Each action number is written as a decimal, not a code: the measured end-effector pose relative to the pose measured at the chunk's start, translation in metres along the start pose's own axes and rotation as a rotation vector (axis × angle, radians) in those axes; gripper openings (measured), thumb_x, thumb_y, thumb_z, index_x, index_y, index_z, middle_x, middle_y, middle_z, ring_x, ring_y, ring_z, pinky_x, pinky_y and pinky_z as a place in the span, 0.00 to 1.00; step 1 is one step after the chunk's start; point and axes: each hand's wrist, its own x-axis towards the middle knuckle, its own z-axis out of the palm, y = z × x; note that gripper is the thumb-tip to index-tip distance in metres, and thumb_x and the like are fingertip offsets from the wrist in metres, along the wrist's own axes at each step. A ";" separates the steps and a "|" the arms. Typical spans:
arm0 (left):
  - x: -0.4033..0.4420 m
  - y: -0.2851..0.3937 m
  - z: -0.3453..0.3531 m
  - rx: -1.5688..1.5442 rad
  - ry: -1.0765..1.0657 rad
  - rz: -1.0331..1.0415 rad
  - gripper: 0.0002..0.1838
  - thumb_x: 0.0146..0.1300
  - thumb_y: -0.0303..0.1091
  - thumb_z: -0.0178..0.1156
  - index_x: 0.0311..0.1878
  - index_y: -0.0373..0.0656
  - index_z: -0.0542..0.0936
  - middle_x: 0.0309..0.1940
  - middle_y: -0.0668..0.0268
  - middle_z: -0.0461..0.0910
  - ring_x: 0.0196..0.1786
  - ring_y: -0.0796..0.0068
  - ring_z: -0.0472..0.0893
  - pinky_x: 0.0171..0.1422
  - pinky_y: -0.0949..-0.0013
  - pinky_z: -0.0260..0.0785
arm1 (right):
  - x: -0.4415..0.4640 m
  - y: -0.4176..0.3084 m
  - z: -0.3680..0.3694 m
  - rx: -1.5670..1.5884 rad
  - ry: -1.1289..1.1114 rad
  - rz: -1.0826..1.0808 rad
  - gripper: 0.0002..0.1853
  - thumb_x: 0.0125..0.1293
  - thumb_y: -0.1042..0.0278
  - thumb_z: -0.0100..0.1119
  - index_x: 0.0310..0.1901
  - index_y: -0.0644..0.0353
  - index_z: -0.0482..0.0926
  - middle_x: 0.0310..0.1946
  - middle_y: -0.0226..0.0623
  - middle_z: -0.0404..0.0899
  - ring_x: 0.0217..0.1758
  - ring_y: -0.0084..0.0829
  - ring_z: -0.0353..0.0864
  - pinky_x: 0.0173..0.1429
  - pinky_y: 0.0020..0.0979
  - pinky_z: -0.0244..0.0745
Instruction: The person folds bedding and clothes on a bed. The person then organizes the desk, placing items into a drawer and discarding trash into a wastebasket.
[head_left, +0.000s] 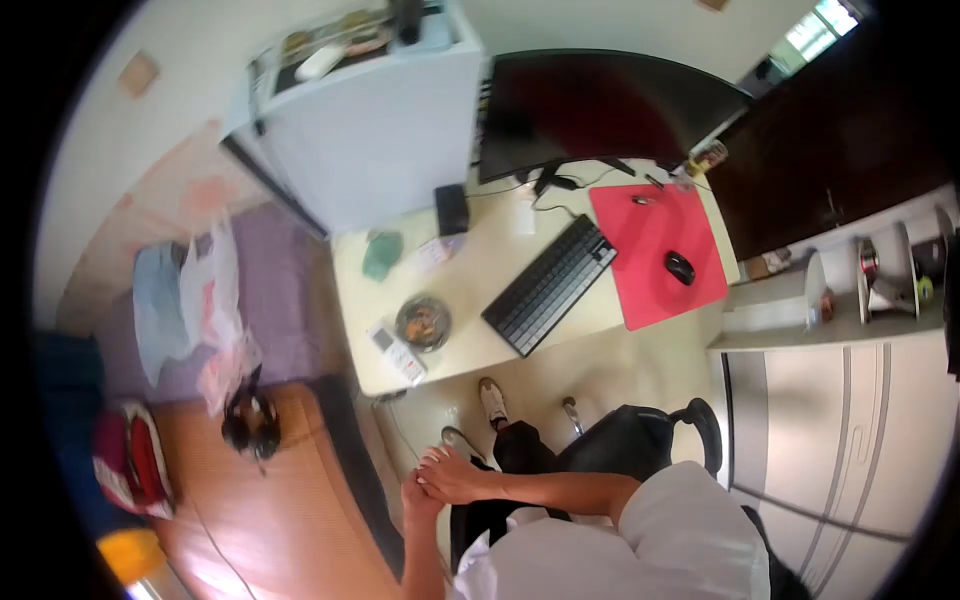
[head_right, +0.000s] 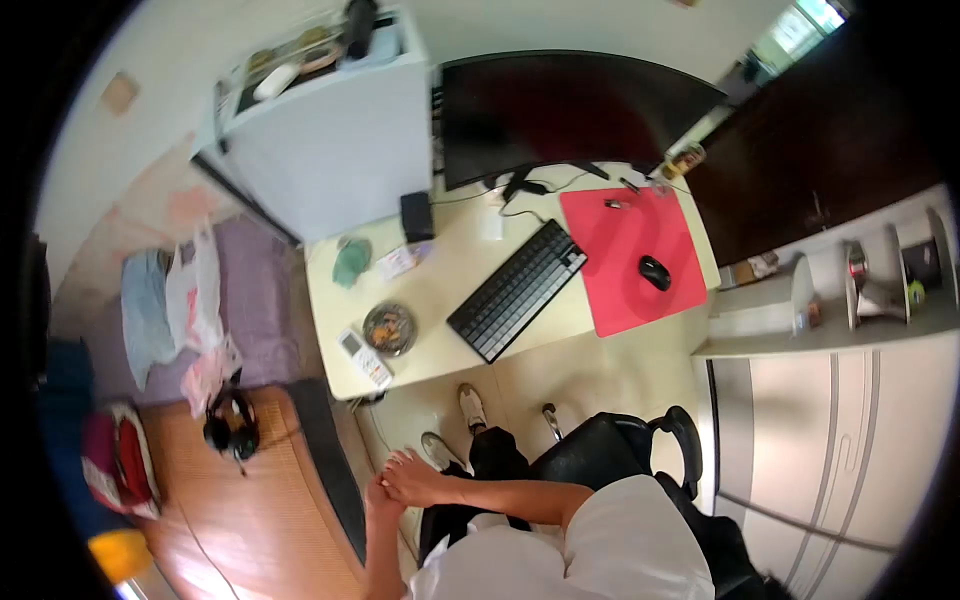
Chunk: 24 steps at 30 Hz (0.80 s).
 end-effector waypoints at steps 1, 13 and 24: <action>0.003 -0.002 -0.025 0.011 -0.007 -0.054 0.19 0.67 0.45 0.43 0.48 0.40 0.74 0.46 0.56 0.76 0.51 0.58 0.74 0.56 0.54 0.68 | -0.003 0.008 0.027 -0.148 -0.150 -0.112 0.17 0.56 0.64 0.55 0.46 0.61 0.74 0.53 0.48 0.67 0.62 0.47 0.64 0.64 0.52 0.59; 0.193 0.074 -0.101 -0.334 0.301 0.185 0.30 0.59 0.60 0.50 0.56 0.45 0.66 0.44 0.60 0.72 0.46 0.62 0.74 0.51 0.52 0.67 | -0.112 0.027 0.047 0.005 -0.117 0.172 0.18 0.59 0.61 0.58 0.47 0.63 0.75 0.43 0.48 0.76 0.46 0.50 0.75 0.51 0.42 0.72; 0.209 0.102 -0.087 -0.311 0.285 0.330 0.38 0.65 0.58 0.46 0.72 0.50 0.50 0.72 0.56 0.47 0.69 0.55 0.59 0.67 0.39 0.51 | -0.169 0.039 0.020 -0.016 -0.216 0.454 0.18 0.61 0.58 0.57 0.47 0.62 0.76 0.39 0.49 0.80 0.42 0.47 0.80 0.45 0.39 0.75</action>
